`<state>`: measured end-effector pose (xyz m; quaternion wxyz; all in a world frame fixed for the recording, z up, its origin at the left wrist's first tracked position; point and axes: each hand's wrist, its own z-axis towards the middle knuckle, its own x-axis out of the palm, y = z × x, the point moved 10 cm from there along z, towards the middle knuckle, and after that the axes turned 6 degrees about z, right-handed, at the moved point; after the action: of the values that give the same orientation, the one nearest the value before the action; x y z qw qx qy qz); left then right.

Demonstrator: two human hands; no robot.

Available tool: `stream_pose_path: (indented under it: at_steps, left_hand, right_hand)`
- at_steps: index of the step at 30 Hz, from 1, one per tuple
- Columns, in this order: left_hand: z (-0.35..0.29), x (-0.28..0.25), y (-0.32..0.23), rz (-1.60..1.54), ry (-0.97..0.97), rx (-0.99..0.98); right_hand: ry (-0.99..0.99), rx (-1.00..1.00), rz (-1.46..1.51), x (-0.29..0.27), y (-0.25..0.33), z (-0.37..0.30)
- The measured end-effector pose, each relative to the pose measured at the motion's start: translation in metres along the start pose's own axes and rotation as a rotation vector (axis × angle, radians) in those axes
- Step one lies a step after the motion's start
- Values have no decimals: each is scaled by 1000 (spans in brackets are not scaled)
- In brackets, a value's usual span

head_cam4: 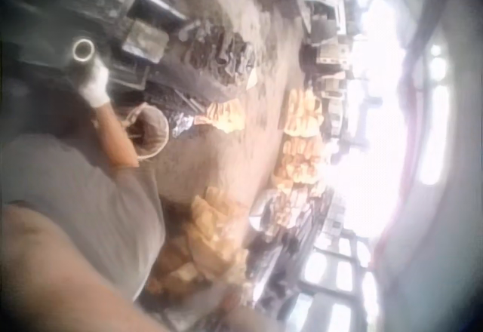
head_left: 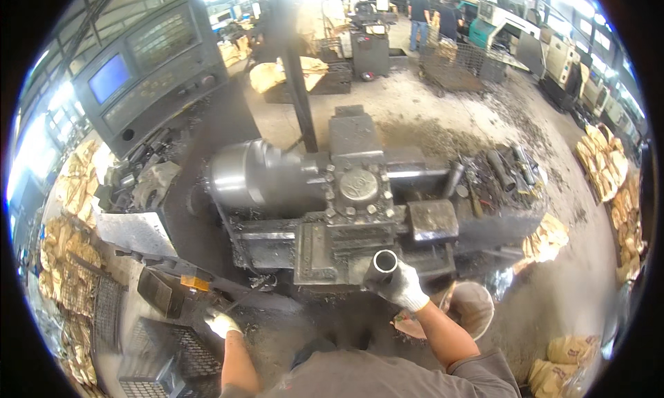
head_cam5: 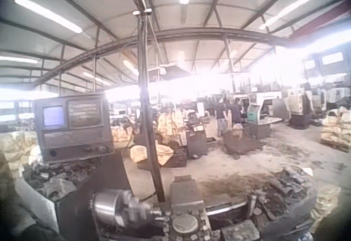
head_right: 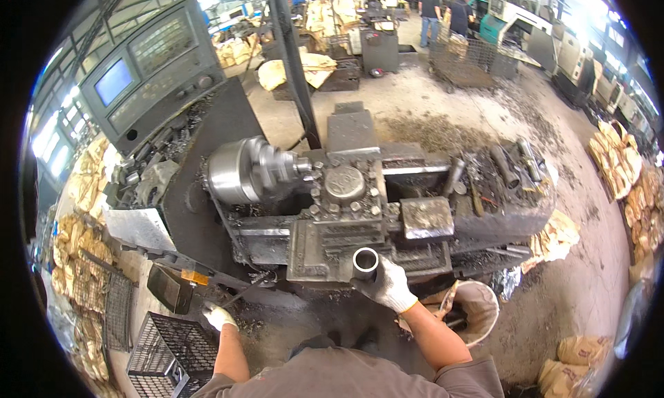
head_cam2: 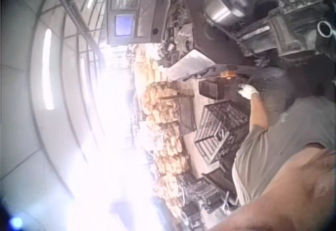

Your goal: The person repeatedly loads hollow metal tubes into a lathe chuck, operates the machine, and removes the processed tubes. The person places the finished tubes into a nearby black plastic crate.

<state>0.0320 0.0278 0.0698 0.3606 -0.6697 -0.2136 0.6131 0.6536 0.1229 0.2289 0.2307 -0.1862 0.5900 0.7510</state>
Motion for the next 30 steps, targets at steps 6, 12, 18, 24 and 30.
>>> stream_pose_path:
  at_steps: [6,12,18,24,30]
  left_hand:
    - [58,-19,-50,-3,22,411]
    - [73,1,-53,156,-67,638]
    - [45,61,-4,-902,663,-314]
    - [-62,101,-39,-675,735,1]
    - [-185,63,-270,-230,675,1136]
  right_hand:
    - [-193,-129,-162,35,-15,15]
    - [29,56,-308,11,-11,8]
    - [49,-131,-181,-83,86,73]
    - [80,-363,-76,-31,162,214]
    - [495,-377,-544,100,157,337]
